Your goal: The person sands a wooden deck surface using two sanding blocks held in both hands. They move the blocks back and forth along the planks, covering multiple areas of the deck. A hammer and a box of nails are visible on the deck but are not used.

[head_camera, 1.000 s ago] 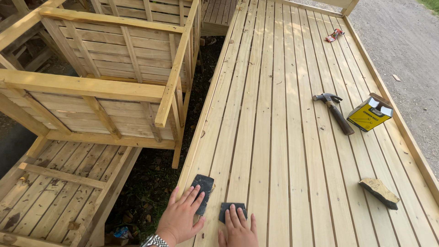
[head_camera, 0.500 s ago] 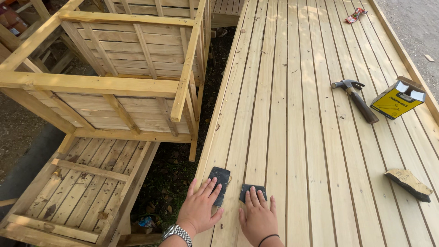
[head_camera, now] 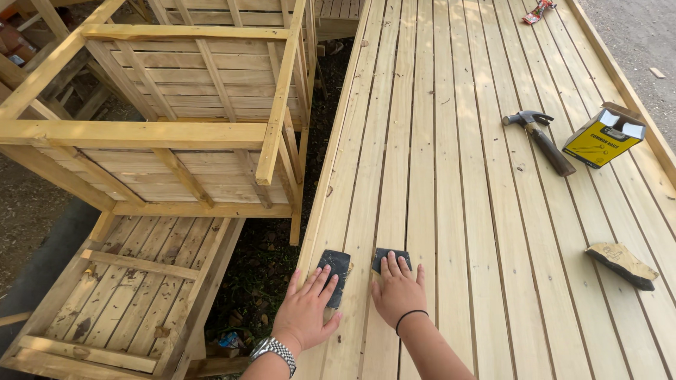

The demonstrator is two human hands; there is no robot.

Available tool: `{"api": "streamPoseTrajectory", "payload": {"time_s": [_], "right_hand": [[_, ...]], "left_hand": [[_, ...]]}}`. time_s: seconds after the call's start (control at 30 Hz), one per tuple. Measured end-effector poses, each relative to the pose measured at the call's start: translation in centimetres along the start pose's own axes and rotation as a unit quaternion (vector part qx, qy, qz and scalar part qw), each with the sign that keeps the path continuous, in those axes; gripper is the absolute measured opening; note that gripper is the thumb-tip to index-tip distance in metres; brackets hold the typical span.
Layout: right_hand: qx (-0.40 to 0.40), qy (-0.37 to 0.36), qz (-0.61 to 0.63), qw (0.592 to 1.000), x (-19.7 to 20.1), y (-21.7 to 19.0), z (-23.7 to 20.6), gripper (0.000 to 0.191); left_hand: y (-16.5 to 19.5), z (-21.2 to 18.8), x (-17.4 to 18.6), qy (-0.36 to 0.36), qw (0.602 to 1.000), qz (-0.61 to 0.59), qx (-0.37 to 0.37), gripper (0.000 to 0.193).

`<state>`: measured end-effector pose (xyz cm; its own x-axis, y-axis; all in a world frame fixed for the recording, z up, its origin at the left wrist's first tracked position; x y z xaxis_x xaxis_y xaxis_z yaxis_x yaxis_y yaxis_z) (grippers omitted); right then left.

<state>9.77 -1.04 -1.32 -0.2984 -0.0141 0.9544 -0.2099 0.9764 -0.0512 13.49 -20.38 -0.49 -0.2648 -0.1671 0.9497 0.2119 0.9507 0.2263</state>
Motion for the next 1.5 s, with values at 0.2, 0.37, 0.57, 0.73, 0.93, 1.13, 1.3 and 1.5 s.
{"api": "streamPoseTrajectory", "payload": {"time_s": [0.2, 0.37, 0.57, 0.73, 0.93, 1.13, 1.3, 1.5], "right_hand": [[0.02, -0.113, -0.022, 0.993, -3.6, -2.1, -7.9, 0.071], [0.004, -0.014, -0.002, 1.0, -1.2, 0.0, -0.2, 0.068], [-0.004, 0.01, 0.015, 1.0, 0.8, 1.1, 3.1, 0.071], [0.05, -0.07, -0.006, 0.996, -2.5, -3.2, -7.2, 0.073], [0.073, -0.044, -0.004, 0.996, -2.1, -3.3, -7.6, 0.073], [0.014, -0.016, 0.025, 0.999, 0.5, -0.8, 0.3, 0.069], [0.04, -0.074, -0.002, 0.996, -1.2, -2.6, -6.8, 0.074], [0.026, -0.07, -0.01, 0.997, -1.3, -1.0, -5.8, 0.069]], "left_hand": [[0.2, -0.1, 0.4, -0.058, 0.997, 0.05, 0.015, 0.079], [0.3, -0.3, 0.6, -0.074, 0.994, 0.08, 0.028, 0.08], [0.4, -0.4, 0.4, -0.061, 0.993, 0.09, 0.038, 0.08], [0.4, -0.6, 0.6, -0.047, 0.995, 0.08, 0.039, 0.078], [0.4, -0.7, 0.4, -0.033, 0.995, 0.086, 0.038, 0.077], [0.6, -0.5, -0.1, -0.025, 0.996, 0.081, 0.038, 0.077], [0.6, -0.5, -0.1, -0.035, 0.996, 0.077, 0.034, 0.076], [0.4, -0.2, 0.0, -0.037, 0.996, 0.076, 0.036, 0.077]]}}
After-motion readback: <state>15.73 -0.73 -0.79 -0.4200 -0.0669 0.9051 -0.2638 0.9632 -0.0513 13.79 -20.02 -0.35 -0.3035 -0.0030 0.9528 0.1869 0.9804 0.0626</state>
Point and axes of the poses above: each hand's wrist, its own z-axis towards the middle knuckle, its own x-axis out of the back of the hand, y = z × x, the point moved 5 cm from there along z, towards the middle knuckle, and after that the axes turned 9 degrees about x, right-handed, at the moved point
